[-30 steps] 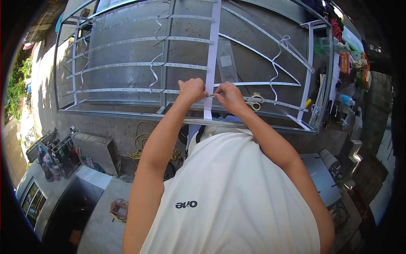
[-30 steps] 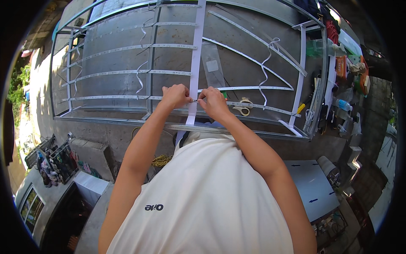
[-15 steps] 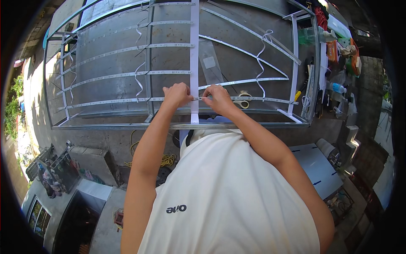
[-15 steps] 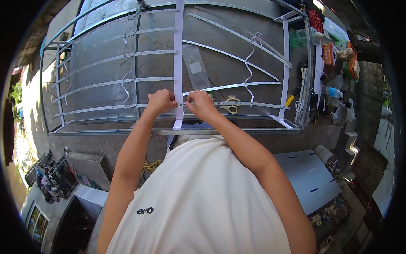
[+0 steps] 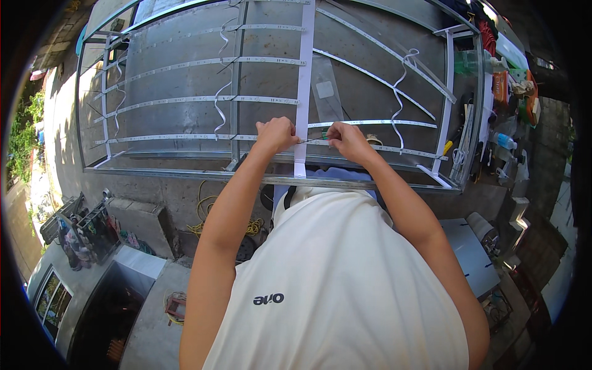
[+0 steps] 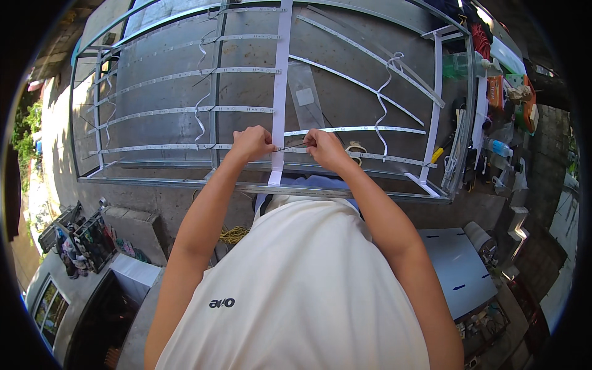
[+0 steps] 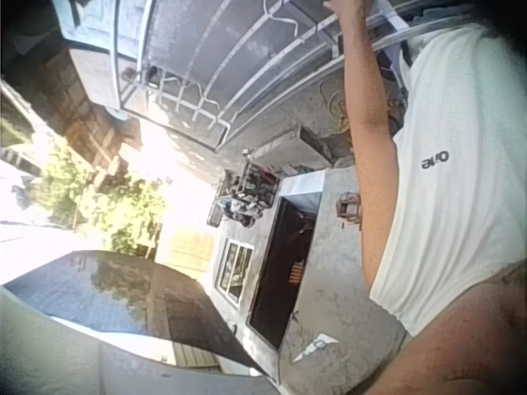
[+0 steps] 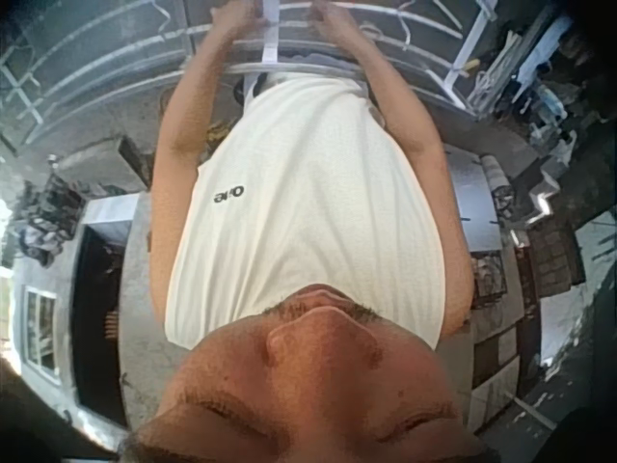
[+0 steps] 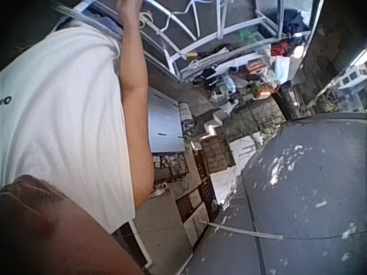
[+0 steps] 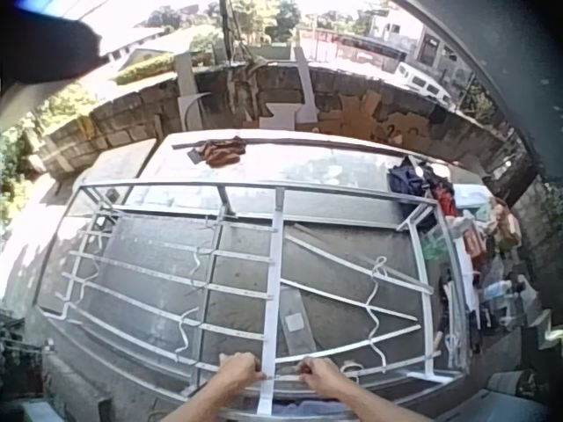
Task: Assembling a metal sign frame by applying LED strips and securing them with tape.
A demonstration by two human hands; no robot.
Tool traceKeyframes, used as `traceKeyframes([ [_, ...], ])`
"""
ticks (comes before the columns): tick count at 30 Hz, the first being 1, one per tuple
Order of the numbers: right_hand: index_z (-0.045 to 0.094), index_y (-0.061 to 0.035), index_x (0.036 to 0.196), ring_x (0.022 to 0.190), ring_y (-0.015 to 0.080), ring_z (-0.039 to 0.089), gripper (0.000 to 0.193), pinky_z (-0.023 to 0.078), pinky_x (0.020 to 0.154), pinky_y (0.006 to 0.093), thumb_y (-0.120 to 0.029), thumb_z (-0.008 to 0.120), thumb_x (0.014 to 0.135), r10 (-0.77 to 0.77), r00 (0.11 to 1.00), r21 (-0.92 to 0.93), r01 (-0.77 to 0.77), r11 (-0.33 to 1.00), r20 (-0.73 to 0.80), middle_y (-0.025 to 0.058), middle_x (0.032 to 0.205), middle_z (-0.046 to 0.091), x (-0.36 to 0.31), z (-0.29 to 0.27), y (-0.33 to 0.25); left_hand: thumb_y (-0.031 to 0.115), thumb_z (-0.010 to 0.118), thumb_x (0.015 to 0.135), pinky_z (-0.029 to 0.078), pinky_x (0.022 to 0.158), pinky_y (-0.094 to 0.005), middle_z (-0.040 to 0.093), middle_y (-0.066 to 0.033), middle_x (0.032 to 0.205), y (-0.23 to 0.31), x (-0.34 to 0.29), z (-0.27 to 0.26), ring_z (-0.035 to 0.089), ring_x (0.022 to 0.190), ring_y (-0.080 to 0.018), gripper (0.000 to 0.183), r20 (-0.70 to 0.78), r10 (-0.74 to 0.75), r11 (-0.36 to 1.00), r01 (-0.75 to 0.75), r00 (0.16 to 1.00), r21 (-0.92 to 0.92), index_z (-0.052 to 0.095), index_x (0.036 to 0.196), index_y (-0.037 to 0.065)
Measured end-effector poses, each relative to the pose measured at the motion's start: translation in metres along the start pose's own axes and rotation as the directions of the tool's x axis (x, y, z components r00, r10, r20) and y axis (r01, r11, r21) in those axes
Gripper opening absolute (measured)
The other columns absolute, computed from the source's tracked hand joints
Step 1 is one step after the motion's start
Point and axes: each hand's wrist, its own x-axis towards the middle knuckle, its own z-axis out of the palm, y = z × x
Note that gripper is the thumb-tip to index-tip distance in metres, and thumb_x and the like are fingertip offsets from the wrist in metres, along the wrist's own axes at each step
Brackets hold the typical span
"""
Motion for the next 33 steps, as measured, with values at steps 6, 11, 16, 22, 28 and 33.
traceKeyframes([
  [6,0.064,0.0029,0.098,0.085,0.0232,0.072,0.016,0.056,0.078,0.0349,0.001,0.075,0.086,0.021,1.0,0.003,-0.021,1.0,-0.005,0.0144,0.091,0.075,-0.0002,-0.0024,0.0022,0.036,0.084,0.08,0.04,0.087,-0.0496,0.079,-0.0083,0.089,0.0005,0.0004,0.0052,0.073,0.089,-0.0286,0.026,-0.025,0.037,0.999,-0.037,0.999,0.006,0.083,0.094,0.014],
  [11,0.065,0.0017,0.096,0.086,0.0283,0.072,0.015,0.055,0.079,0.0384,0.001,0.074,0.084,0.058,0.998,0.035,-0.058,0.998,-0.007,0.015,0.089,0.073,0.0009,-0.0017,0.0027,0.039,0.084,0.08,0.04,0.086,-0.0495,0.079,-0.0084,0.087,0.0016,0.0001,0.0039,0.073,0.088,-0.0291,0.029,-0.035,0.044,0.999,-0.044,0.998,0.008,0.083,0.093,0.013],
  [16,0.065,0.001,0.096,0.086,0.0278,0.071,0.015,0.055,0.079,0.0383,0.0,0.074,0.085,0.034,0.999,0.066,-0.034,0.997,-0.007,0.0141,0.09,0.073,0.0024,0.0021,0.0018,0.036,0.084,0.08,0.04,0.088,-0.05,0.079,-0.0087,0.088,0.0003,-0.0042,0.003,0.073,0.09,-0.029,0.028,-0.044,0.012,1.0,-0.012,0.999,0.001,0.082,0.094,0.012],
  [22,0.067,0.0005,0.102,0.092,0.0301,0.072,0.019,0.055,0.083,0.0391,-0.003,0.075,0.085,0.031,1.0,0.036,-0.031,0.999,0.005,0.0156,0.093,0.074,0.0009,0.0021,0.0026,0.035,0.083,0.081,0.04,0.088,-0.0499,0.079,-0.0073,0.091,-0.0003,-0.0014,0.003,0.073,0.091,-0.0273,0.027,-0.033,0.004,1.0,-0.004,0.999,0.003,0.082,0.096,0.012],
  [28,0.069,-0.0002,0.103,0.094,0.0312,0.073,0.02,0.055,0.085,0.04,-0.006,0.075,0.086,0.023,1.0,0.003,-0.023,1.0,-0.001,0.0159,0.095,0.075,0.0012,0.0032,0.0036,0.034,0.082,0.082,0.04,0.088,-0.0496,0.08,-0.0069,0.091,0.0023,0.0002,0.0031,0.073,0.092,-0.0272,0.026,-0.025,0.003,1.0,-0.003,1.0,0.014,0.083,0.097,0.013],
  [33,0.068,-0.0004,0.101,0.093,0.031,0.072,0.018,0.055,0.085,0.0399,-0.005,0.075,0.086,0.033,0.999,0.016,-0.033,0.999,-0.014,0.0156,0.094,0.075,0.0005,0.0047,-0.0006,0.034,0.083,0.082,0.04,0.088,-0.0497,0.08,-0.007,0.092,0.0025,-0.0005,0.0026,0.073,0.093,-0.0274,0.025,-0.026,-0.004,1.0,0.005,1.0,0.021,0.083,0.097,0.013],
])
